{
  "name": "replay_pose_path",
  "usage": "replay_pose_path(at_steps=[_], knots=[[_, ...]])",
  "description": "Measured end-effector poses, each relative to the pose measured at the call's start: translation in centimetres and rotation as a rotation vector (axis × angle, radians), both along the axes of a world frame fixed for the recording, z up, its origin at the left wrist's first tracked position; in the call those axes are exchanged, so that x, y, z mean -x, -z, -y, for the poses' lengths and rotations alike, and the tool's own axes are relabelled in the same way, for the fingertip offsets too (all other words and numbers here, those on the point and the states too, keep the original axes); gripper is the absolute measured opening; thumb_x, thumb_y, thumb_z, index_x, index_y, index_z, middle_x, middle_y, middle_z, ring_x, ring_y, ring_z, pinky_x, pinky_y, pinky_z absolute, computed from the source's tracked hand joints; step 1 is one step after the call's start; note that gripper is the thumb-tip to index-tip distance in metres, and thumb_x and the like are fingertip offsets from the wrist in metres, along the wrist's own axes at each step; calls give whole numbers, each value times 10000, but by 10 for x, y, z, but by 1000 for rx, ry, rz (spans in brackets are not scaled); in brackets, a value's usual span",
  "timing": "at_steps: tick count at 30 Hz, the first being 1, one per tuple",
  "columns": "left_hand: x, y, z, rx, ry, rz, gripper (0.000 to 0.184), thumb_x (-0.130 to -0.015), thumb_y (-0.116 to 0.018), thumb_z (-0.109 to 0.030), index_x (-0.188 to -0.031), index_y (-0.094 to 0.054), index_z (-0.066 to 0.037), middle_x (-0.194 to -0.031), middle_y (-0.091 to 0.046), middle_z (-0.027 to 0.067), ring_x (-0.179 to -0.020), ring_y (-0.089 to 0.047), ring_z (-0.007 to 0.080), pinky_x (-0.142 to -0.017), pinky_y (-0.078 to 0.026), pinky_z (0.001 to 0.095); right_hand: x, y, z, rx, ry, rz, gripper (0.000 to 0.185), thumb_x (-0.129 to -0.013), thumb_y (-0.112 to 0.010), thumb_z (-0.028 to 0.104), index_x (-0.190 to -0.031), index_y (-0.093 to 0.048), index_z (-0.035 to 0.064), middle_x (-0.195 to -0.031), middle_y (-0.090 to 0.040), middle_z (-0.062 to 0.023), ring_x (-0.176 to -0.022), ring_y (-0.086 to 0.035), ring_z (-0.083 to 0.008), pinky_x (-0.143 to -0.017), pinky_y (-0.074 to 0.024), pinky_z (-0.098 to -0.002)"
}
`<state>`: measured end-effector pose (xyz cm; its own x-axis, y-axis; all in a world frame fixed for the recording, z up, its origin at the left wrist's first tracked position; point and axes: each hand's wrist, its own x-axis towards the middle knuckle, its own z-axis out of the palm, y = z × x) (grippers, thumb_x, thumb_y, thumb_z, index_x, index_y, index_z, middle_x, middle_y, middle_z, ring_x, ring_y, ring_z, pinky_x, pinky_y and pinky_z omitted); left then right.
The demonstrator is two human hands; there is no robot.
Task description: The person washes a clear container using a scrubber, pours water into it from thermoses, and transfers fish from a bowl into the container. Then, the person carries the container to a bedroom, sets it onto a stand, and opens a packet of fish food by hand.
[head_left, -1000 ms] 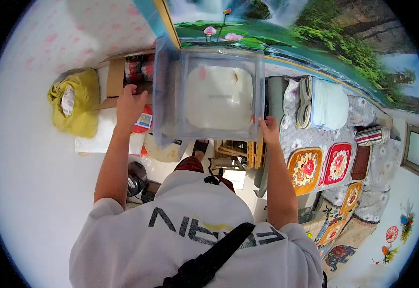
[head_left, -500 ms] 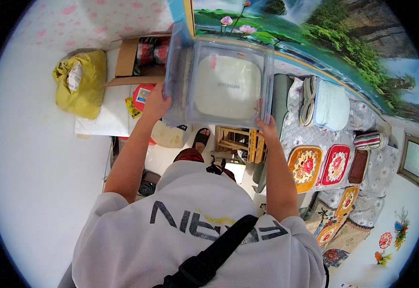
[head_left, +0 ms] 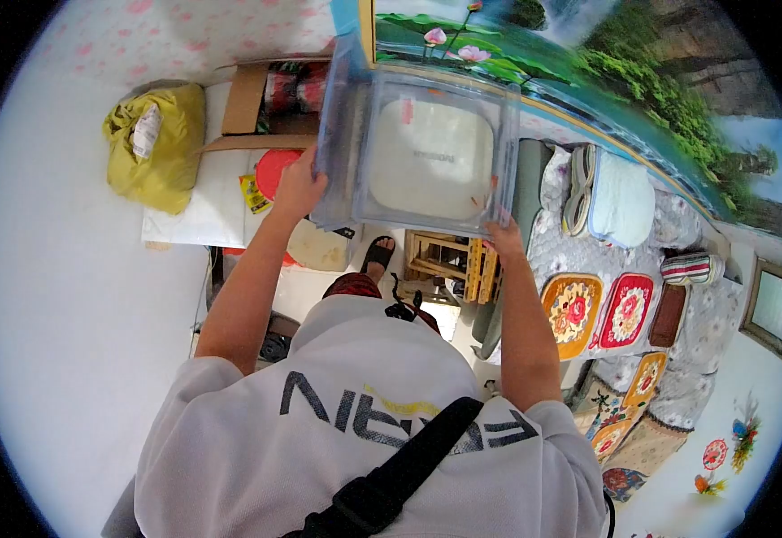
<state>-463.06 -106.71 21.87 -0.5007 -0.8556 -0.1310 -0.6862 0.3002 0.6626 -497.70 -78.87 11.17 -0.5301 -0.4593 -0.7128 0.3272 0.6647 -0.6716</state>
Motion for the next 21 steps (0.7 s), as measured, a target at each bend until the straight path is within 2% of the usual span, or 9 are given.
replay_pose_path(at_steps=[2,5,8,11,15,17,19,20,21], knots=[[0,-5,1,-65,-9,14,554,-794,-614,-165,-1320,-498,-33,-894,-647,268,-857,-633,441,-798,-503,494,-1,-4,2,-31,-9,-22,626,-849,-648,139,-1428,-413,183,-1174,-595,-69,-997,-599,-214,-811,-529,-355],[-6,3,2,1,16,-96,482,-855,-618,-207,-1293,-525,-27,-912,-657,247,-876,-646,409,-804,-509,457,1,1,1,-35,-28,-7,628,-853,-640,163,-1436,-407,181,-1199,-573,-67,-1000,-590,-205,-781,-530,-334],[-19,15,12,185,19,-219,360,-912,-590,-225,-1210,-582,-24,-920,-662,219,-859,-650,378,-784,-513,418,-1,1,-3,-28,-6,-25,633,-849,-648,175,-1435,-408,183,-1227,-559,-69,-1022,-573,-192,-760,-527,-323],[-44,13,12,391,-147,-216,218,-923,-568,-165,-1072,-621,-15,-904,-658,186,-799,-643,338,-735,-512,389,-1,4,-4,18,-12,-78,635,-817,-668,154,-1409,-448,92,-1210,-586,-120,-965,-621,-214,-667,-567,-307],[-73,8,-30,270,-294,-218,141,-905,-586,-130,-984,-610,-15,-886,-638,171,-765,-628,315,-689,-503,386,0,4,-1,-51,-23,-22,633,-862,-653,154,-1440,-397,188,-1263,-543,-80,-1078,-546,-209,-765,-518,-329],[-84,35,-57,144,-322,-132,127,-896,-588,-110,-976,-604,-13,-898,-635,170,-781,-630,307,-684,-500,383,0,4,-3,-36,-29,-3,631,-874,-650,158,-1447,-388,193,-1275,-535,-81,-1093,-539,-215,-765,-515,-333],[-89,71,-81,20,-222,-101,155,-885,-583,-101,-1006,-601,-8,-918,-631,180,-811,-634,317,-705,-503,386,2,5,-4,-27,-16,21,627,-884,-647,169,-1451,-381,199,-1283,-533,-74,-1111,-530,-215,-761,-514,-333],[-90,91,-90,-32,-130,-161,217,-861,-571,-79,-1055,-593,17,-1027,-614,214,-929,-623,353,-800,-511,411,3,5,-5,-23,-9,33,625,-889,-646,174,-1454,-378,201,-1287,-532,-71,-1121,-525,-214,-759,-513,-333],[-90,110,-95,60,-30,-102,245,-847,-571,-73,-1070,-589,27,-1074,-597,226,-976,-605,371,-838,-503,422,2,3,-4,-16,-8,31,620,-895,-642,180,-1455,-376,201,-1291,-530,-71,-1129,-522,-217,-759,-514,-334]])
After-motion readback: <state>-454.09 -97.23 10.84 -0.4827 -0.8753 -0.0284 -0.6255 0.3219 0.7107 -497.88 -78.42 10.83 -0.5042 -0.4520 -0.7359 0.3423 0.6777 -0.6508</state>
